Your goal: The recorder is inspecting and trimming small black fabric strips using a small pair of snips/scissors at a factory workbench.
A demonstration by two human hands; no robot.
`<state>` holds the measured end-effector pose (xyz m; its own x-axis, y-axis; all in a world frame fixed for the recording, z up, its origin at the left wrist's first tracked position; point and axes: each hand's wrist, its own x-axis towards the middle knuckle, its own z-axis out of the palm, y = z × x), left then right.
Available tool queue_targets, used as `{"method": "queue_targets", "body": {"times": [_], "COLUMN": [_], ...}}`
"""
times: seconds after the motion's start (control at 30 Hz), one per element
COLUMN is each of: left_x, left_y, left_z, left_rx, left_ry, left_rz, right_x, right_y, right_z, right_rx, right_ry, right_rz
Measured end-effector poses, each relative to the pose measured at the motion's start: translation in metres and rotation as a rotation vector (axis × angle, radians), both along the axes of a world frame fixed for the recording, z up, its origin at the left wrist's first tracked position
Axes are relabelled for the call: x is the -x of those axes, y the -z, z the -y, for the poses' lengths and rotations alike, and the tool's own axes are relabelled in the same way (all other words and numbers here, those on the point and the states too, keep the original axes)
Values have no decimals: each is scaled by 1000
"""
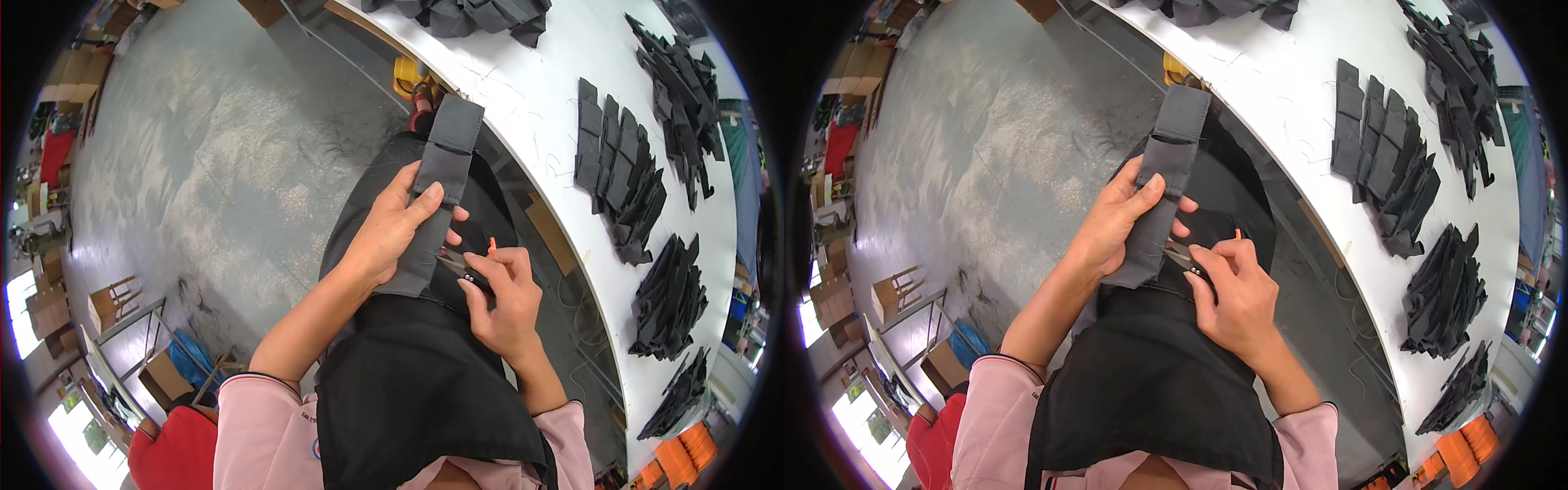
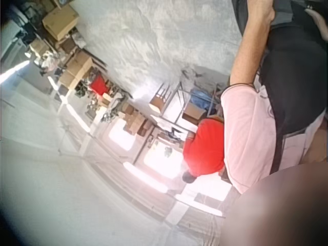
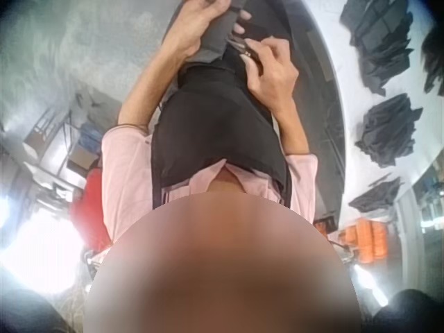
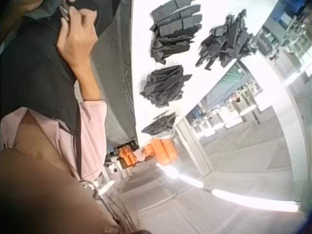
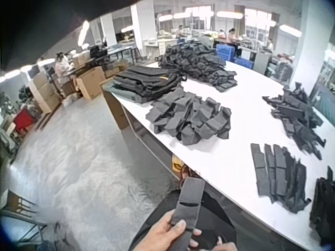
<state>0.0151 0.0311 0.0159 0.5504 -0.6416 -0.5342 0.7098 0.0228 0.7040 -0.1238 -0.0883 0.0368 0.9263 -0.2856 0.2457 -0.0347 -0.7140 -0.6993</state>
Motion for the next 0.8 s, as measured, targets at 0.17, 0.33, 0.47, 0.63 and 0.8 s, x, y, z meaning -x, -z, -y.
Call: {"method": "queue_targets", "body": {"times": [0.17,0.33,0.47,0.63,0.8], "left_x": [0,-2,-2,2,4], "left_y": [-3,2,3,4,-1], "left_z": [-1,-2,-2,-1,2], "left_rx": [-15,-5,4,23,33], "left_ry": [17,42,29,-8,-19], "left_rz": [6,-25,-47,-19,-42], "right_x": [2,2,5,-6,-15], "right_y": [2,9,11,-1,4], "right_z": [-1,2,3,-4,-11], "right_rx": [114,189,120,63,34], "right_ry": [-53,-98,-59,-74,-109], "right_rz": [-17,33,118,-51,-144]}}
